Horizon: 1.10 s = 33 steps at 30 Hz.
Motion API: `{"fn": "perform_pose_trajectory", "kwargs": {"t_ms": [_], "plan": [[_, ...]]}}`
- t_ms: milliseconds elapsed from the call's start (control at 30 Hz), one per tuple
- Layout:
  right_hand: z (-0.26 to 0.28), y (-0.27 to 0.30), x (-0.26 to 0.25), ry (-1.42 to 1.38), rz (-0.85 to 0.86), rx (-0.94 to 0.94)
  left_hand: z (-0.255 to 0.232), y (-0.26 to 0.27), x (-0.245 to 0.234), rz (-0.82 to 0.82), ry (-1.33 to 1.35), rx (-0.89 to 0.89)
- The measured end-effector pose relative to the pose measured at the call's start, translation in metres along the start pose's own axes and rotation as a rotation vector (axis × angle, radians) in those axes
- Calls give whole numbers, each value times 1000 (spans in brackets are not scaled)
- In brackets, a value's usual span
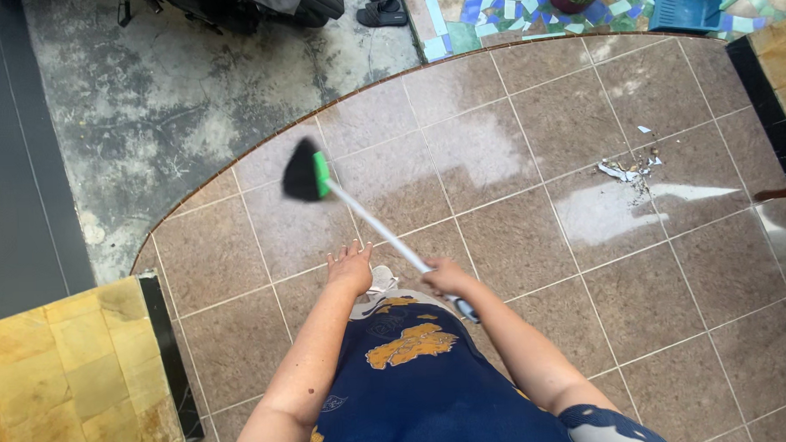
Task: The person sweeps debris across a tiled floor using a broom, moving around wooden chairs and a table while gathering the material into a central area.
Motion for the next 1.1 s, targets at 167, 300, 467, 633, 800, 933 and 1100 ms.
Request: {"fn": "perform_pose_trajectory", "kwargs": {"t_ms": [167, 300, 467, 633, 800, 933, 1100], "plan": [[-23, -14, -78, -415, -123, 149, 17, -28, -30, 13, -12, 30], [-17, -33, -136, -425, -312, 113, 19, -46, -45, 19, -35, 64], [31, -38, -158, -126, -539, 28, 18, -56, -54, 11, -25, 87], [66, 4, -134, -350, -493, -26, 5, -73, -59, 46, -22, 105], [74, 9, -119, -447, -316, 13, -30, -98, -65, 64, -43, 126], [75, -35, -108, -391, -162, -42, -76, -119, -79, 67, -68, 176], [33, -65, -166, -359, -213, 48, -122, -145, -97, 35, -77, 214]]}}
Point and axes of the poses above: each hand's wrist, its own y-axis away from the middle knuckle, its own x-axis out of the palm, z = x × y, the point moved 9 cm from there along -y, towards the middle knuckle, and after that the axes turned 6 degrees about -z, right-handed, at the moved point
